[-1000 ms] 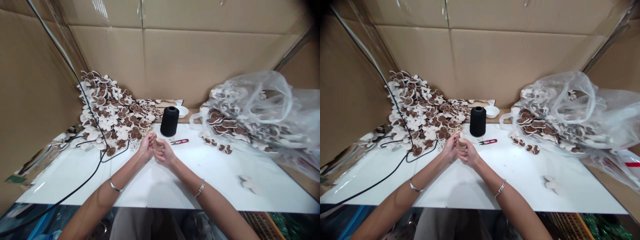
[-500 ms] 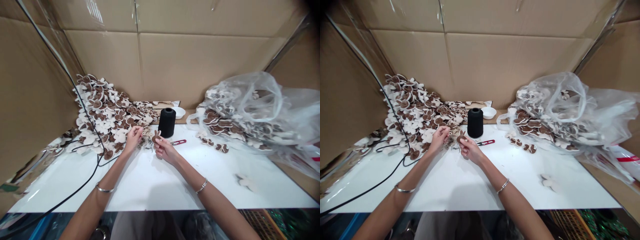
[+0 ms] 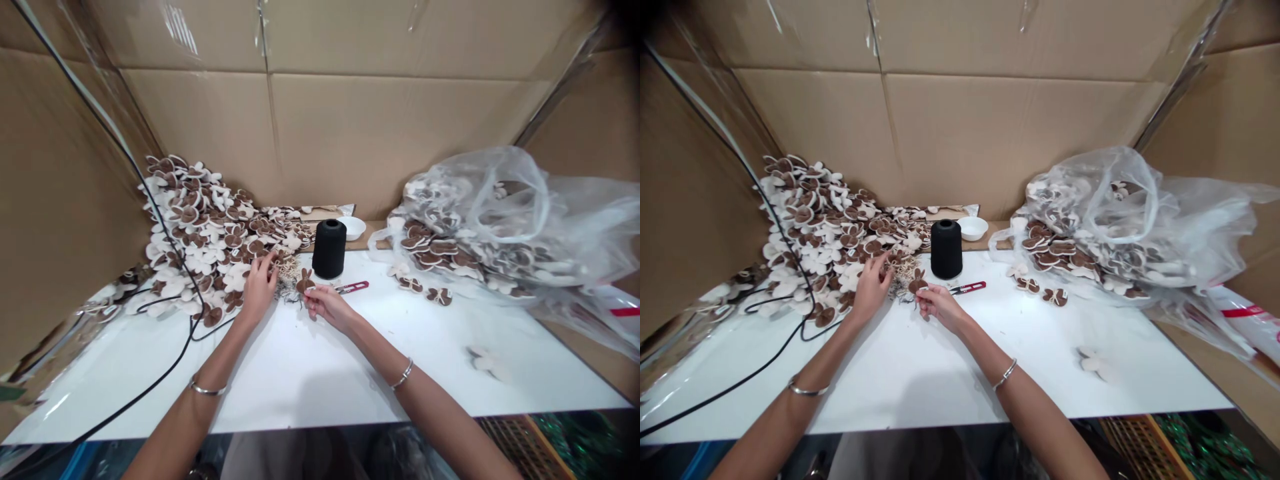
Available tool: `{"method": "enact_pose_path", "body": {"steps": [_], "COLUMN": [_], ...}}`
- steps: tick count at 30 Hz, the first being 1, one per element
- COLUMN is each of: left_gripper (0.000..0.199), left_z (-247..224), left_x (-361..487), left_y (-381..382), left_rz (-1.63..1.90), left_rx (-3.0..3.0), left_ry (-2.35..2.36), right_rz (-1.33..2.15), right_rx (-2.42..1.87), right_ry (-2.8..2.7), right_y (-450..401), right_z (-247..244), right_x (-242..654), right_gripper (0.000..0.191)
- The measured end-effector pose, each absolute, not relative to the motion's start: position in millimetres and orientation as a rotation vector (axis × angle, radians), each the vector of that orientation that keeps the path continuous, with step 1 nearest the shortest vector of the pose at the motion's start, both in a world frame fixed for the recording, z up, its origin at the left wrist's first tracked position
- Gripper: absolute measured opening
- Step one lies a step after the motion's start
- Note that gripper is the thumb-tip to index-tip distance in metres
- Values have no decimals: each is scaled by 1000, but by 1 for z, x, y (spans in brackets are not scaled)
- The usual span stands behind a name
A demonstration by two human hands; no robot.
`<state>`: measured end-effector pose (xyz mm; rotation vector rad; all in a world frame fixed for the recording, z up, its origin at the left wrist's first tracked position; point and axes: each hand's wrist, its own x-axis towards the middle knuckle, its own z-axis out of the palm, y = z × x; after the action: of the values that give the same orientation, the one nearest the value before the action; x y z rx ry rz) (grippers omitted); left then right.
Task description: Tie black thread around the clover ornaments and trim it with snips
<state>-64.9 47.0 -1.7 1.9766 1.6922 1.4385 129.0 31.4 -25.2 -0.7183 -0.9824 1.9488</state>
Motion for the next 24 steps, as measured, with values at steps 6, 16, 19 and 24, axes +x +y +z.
{"method": "enact_pose_path", "body": {"steps": [6,16,19,24], "left_gripper": [27,26,26,23], "left_z": [11,0,1,1], "left_x": [-43,-40,-41,-37], "left_y": [30,35,34,33], "left_rz": [1251,1183,1149,1215], "left_rx": [1915,1720,1772,1701], "left_ry": [1344,1212,1186,1142], "right_rz": [1945,2032,1994,1922], "right_rx": [-698,-723,-756,-764], "right_ry": [-998,-1057,-1099,-1147], "right_y": [32,28,27,26], "right_z": [-28,-19,-19,-22], "right_x": [131,131,132,132], "right_gripper": [25,44,40,37]}}
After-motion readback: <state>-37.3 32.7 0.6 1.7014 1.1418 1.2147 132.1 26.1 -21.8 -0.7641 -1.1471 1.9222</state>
